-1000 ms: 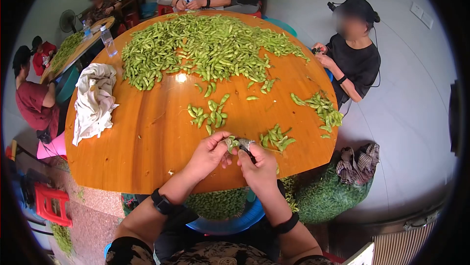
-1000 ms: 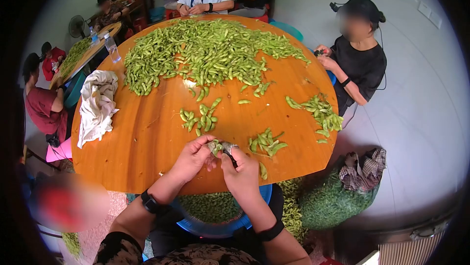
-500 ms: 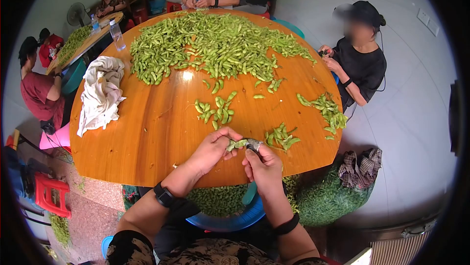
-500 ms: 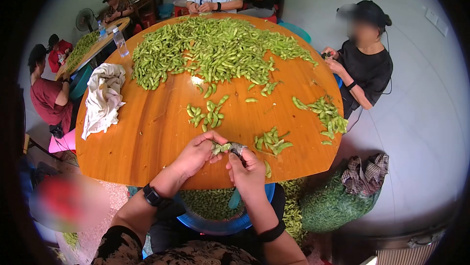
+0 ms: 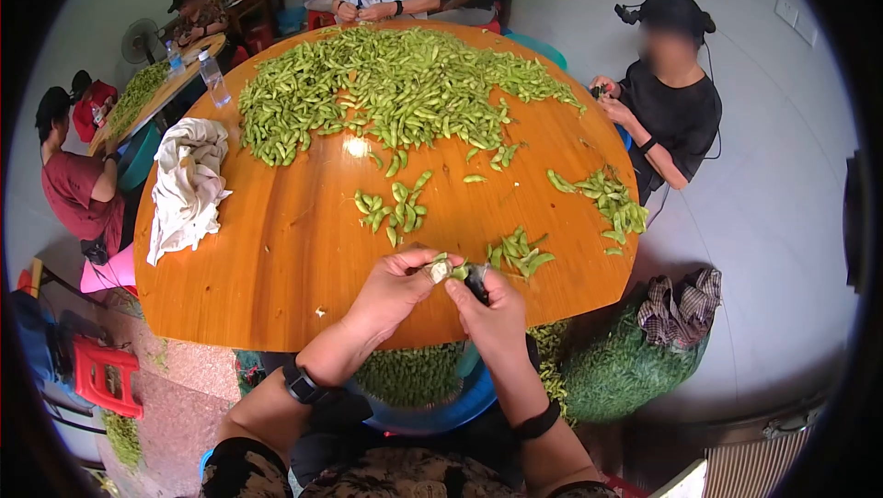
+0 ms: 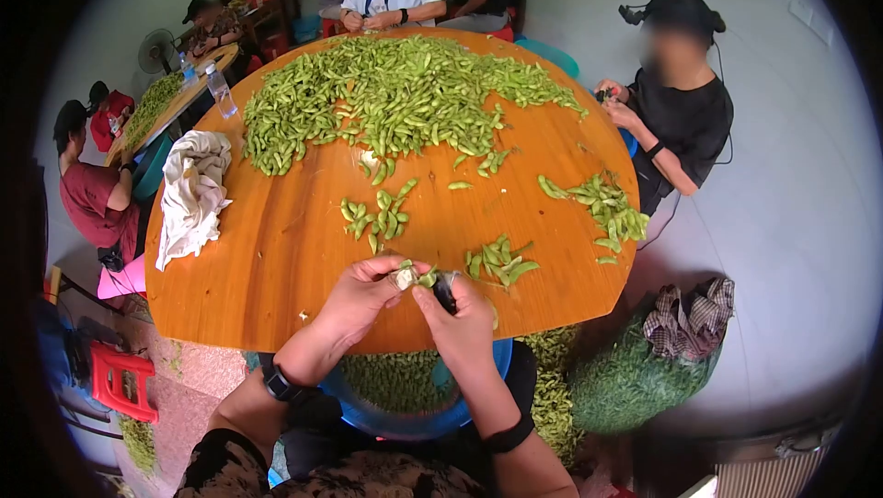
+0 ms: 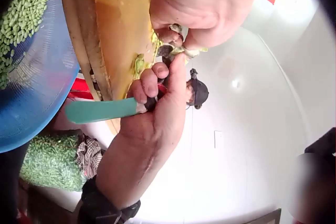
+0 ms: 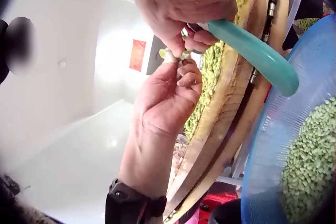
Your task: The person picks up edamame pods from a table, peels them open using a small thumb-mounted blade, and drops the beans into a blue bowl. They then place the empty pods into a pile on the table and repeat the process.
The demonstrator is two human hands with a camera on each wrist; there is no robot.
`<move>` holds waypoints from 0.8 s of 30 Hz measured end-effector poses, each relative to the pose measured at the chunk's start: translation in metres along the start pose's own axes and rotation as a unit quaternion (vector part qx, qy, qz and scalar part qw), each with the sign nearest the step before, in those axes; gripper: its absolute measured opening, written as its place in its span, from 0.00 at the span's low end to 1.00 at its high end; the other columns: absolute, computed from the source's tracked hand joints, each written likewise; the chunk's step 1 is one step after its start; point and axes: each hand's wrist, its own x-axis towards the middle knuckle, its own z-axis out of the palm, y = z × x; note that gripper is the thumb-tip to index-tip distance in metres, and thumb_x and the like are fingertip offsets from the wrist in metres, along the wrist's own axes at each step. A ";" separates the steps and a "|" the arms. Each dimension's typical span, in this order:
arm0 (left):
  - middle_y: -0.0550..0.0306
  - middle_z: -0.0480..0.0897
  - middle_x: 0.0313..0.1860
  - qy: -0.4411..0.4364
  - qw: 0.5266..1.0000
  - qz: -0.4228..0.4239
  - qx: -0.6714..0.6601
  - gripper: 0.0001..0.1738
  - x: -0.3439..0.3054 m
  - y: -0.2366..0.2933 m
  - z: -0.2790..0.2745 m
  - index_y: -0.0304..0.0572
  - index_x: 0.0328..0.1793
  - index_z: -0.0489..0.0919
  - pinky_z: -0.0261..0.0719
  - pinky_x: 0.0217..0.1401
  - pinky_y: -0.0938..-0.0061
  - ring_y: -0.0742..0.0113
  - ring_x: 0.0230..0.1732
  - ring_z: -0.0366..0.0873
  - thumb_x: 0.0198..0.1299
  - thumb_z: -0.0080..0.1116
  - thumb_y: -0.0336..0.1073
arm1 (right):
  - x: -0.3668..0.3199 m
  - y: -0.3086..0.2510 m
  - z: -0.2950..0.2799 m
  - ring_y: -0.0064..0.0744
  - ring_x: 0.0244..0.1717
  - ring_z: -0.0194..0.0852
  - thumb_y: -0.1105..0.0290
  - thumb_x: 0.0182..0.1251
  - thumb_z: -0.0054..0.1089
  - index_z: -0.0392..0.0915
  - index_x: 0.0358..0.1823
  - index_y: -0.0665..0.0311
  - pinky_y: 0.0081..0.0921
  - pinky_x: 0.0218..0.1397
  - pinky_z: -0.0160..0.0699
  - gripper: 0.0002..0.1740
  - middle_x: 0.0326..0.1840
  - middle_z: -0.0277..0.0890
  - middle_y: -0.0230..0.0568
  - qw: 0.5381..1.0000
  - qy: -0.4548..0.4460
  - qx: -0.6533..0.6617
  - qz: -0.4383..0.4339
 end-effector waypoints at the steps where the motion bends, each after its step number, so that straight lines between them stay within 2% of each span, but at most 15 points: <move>1: 0.56 0.85 0.47 0.002 1.000 -0.006 0.000 0.09 0.000 0.000 0.003 0.36 0.50 0.82 0.67 0.29 0.84 0.80 0.27 0.69 0.67 0.57 0.29 | 0.000 -0.006 0.001 0.12 0.25 0.56 0.73 0.62 0.67 0.78 0.33 0.66 0.17 0.27 0.59 0.06 0.23 0.64 0.21 0.999 0.002 0.032 0.024; 2: 0.58 0.85 0.44 -0.002 1.000 -0.007 -0.011 0.09 0.001 0.001 0.004 0.37 0.50 0.82 0.66 0.29 0.84 0.80 0.27 0.69 0.66 0.58 0.29 | 0.001 -0.006 -0.001 0.10 0.25 0.57 0.73 0.63 0.66 0.77 0.31 0.66 0.16 0.27 0.58 0.07 0.22 0.64 0.20 1.000 -0.006 0.013 0.013; 4: 0.59 0.84 0.42 -0.001 1.000 -0.018 -0.022 0.09 0.000 -0.002 0.007 0.38 0.51 0.81 0.65 0.28 0.85 0.81 0.27 0.69 0.66 0.59 0.30 | -0.001 -0.021 -0.001 0.09 0.25 0.57 0.73 0.64 0.65 0.74 0.28 0.65 0.15 0.26 0.56 0.09 0.21 0.64 0.19 0.993 -0.020 0.081 0.085; 6: 0.63 0.81 0.35 -0.012 0.999 0.035 -0.037 0.09 0.002 -0.001 0.011 0.39 0.51 0.78 0.65 0.28 0.86 0.81 0.28 0.69 0.66 0.59 0.30 | -0.001 -0.022 0.001 0.08 0.25 0.56 0.74 0.65 0.63 0.71 0.25 0.65 0.15 0.24 0.54 0.12 0.21 0.63 0.19 0.994 -0.010 0.080 0.078; 9: 0.66 0.77 0.30 0.019 0.995 0.040 0.087 0.07 0.000 0.001 0.015 0.39 0.50 0.75 0.66 0.28 0.85 0.81 0.28 0.70 0.68 0.55 0.29 | 0.002 -0.015 0.001 0.10 0.23 0.54 0.78 0.63 0.60 0.67 0.24 0.65 0.18 0.22 0.54 0.12 0.20 0.62 0.21 0.997 0.020 0.044 -0.058; 10: 0.66 0.76 0.30 0.027 0.984 0.063 0.163 0.07 -0.003 0.003 0.017 0.38 0.50 0.76 0.66 0.27 0.85 0.82 0.27 0.69 0.68 0.54 0.28 | 0.001 -0.016 -0.001 0.10 0.23 0.54 0.78 0.63 0.60 0.67 0.24 0.65 0.18 0.22 0.54 0.12 0.20 0.62 0.21 0.997 0.019 0.044 -0.055; 11: 0.66 0.76 0.30 0.028 0.984 0.061 0.164 0.07 -0.006 0.005 0.017 0.38 0.50 0.76 0.66 0.27 0.85 0.82 0.27 0.69 0.68 0.54 0.28 | 0.000 -0.020 -0.003 0.10 0.23 0.53 0.78 0.62 0.61 0.67 0.24 0.66 0.19 0.22 0.55 0.12 0.19 0.61 0.22 0.994 0.015 -0.027 -0.102; 12: 0.67 0.75 0.29 0.017 0.963 0.088 0.256 0.07 -0.010 0.006 0.016 0.37 0.50 0.76 0.66 0.28 0.85 0.83 0.28 0.68 0.69 0.53 0.29 | -0.001 -0.023 -0.004 0.11 0.23 0.53 0.78 0.61 0.61 0.67 0.24 0.66 0.20 0.22 0.56 0.12 0.19 0.61 0.23 0.984 0.013 -0.098 -0.147; 14: 0.68 0.74 0.29 0.004 0.932 0.111 0.345 0.07 -0.014 0.007 0.010 0.36 0.50 0.76 0.65 0.29 0.85 0.83 0.29 0.67 0.69 0.53 0.30 | -0.002 -0.018 -0.004 0.12 0.23 0.54 0.78 0.60 0.62 0.66 0.25 0.67 0.21 0.23 0.58 0.12 0.18 0.61 0.24 0.985 0.009 -0.093 -0.142; 17: 0.70 0.71 0.28 -0.073 0.949 0.063 0.301 0.08 -0.018 0.011 0.002 0.36 0.50 0.76 0.64 0.31 0.85 0.84 0.30 0.65 0.70 0.51 0.31 | -0.002 -0.020 -0.012 0.13 0.19 0.57 0.77 0.62 0.62 0.67 0.24 0.65 0.19 0.20 0.57 0.12 0.17 0.64 0.25 0.991 -0.058 -0.032 -0.117; 19: 0.71 0.70 0.29 -0.090 0.974 0.001 0.208 0.09 -0.023 0.013 0.002 0.37 0.50 0.76 0.63 0.32 0.85 0.83 0.30 0.64 0.69 0.49 0.30 | -0.003 -0.032 -0.018 0.13 0.14 0.58 0.73 0.65 0.61 0.70 0.26 0.62 0.17 0.15 0.54 0.11 0.15 0.65 0.25 0.977 -0.136 0.127 0.103; 20: 0.71 0.70 0.29 -0.090 0.974 0.002 0.210 0.09 -0.024 0.011 0.001 0.37 0.50 0.76 0.63 0.32 0.85 0.83 0.30 0.64 0.69 0.49 0.30 | -0.003 -0.031 -0.017 0.13 0.14 0.58 0.73 0.65 0.61 0.70 0.26 0.62 0.17 0.15 0.54 0.11 0.15 0.65 0.25 0.977 -0.136 0.129 0.101; 22: 0.71 0.70 0.29 -0.091 0.981 -0.064 0.158 0.11 -0.026 0.003 -0.005 0.38 0.52 0.77 0.61 0.30 0.85 0.83 0.30 0.63 0.66 0.48 0.27 | -0.003 -0.030 -0.017 0.14 0.10 0.56 0.71 0.66 0.61 0.73 0.29 0.60 0.16 0.12 0.50 0.08 0.15 0.65 0.26 0.967 -0.124 0.125 0.185; 23: 0.67 0.73 0.29 -0.094 0.973 -0.043 0.207 0.13 -0.031 -0.003 -0.010 0.38 0.54 0.78 0.68 0.32 0.80 0.79 0.29 0.66 0.66 0.49 0.29 | -0.001 -0.030 -0.020 0.14 0.10 0.56 0.70 0.67 0.60 0.72 0.30 0.60 0.16 0.13 0.50 0.08 0.15 0.64 0.25 0.970 -0.117 0.113 0.181; 24: 0.62 0.77 0.30 -0.078 0.949 0.035 0.304 0.10 -0.038 -0.004 -0.005 0.39 0.51 0.78 0.72 0.35 0.77 0.76 0.30 0.69 0.67 0.50 0.30 | 0.004 -0.023 -0.026 0.14 0.10 0.56 0.70 0.67 0.60 0.72 0.30 0.60 0.16 0.13 0.50 0.08 0.15 0.64 0.25 0.972 -0.116 0.115 0.167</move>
